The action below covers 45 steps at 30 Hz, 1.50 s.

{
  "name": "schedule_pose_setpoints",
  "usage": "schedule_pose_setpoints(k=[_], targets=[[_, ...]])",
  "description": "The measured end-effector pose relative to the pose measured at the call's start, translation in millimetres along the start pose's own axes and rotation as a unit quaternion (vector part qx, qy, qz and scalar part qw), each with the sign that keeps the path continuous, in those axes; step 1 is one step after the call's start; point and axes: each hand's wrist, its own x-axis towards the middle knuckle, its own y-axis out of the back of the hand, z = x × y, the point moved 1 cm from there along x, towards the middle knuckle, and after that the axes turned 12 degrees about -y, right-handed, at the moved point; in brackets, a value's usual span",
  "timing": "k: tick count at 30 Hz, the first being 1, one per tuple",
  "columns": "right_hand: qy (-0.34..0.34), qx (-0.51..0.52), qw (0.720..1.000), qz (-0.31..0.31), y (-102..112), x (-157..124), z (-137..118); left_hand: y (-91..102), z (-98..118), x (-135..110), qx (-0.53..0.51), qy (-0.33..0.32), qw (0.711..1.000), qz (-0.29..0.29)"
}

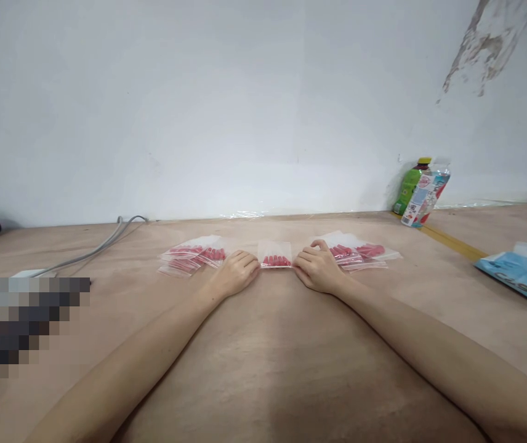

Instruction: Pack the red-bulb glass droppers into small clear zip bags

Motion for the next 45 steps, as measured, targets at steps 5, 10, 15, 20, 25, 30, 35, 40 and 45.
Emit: schedule_pose_setpoints(k=[5, 10, 15, 20, 25, 30, 35, 40, 45], targets=[[-0.008, 0.001, 1.000, -0.005, 0, 1, -2, -2.3, 0, -4, 0.013, 0.021, 0.999, -0.022], [-0.012, 0.006, 1.000, -0.006, 1, 0, -1, -2.9, 1, -2, 0.019, 0.022, 0.999, -0.036], [-0.035, 0.017, 0.999, -0.016, 1, -1, -2, 0.0, 2, -3, 0.011, -0.001, 0.999, -0.052], [-0.069, 0.045, 0.995, -0.061, -9, 0, -5, 3.3, 8, 1, -0.002, 0.013, 0.998, -0.062], [-0.107, 0.077, 0.989, -0.060, -11, 2, 5, 15.7, 3, -1, 0.047, 0.146, 0.986, -0.064], [-0.168, 0.095, 0.981, -0.023, 6, -7, 38, 34.4, -27, -13, 0.112, 0.315, 0.935, -0.121], [-0.202, 0.079, 0.976, 0.003, 26, -33, 79, 47.6, -49, -31, 0.114, 0.441, 0.862, -0.220], [-0.211, 0.072, 0.975, -0.026, 35, -50, 92, 49.6, -49, -36, 0.095, 0.444, 0.853, -0.259], [-0.186, -0.037, 0.980, -0.066, 47, -43, 76, 52.0, -44, -29, 0.110, 0.411, 0.873, -0.240]])
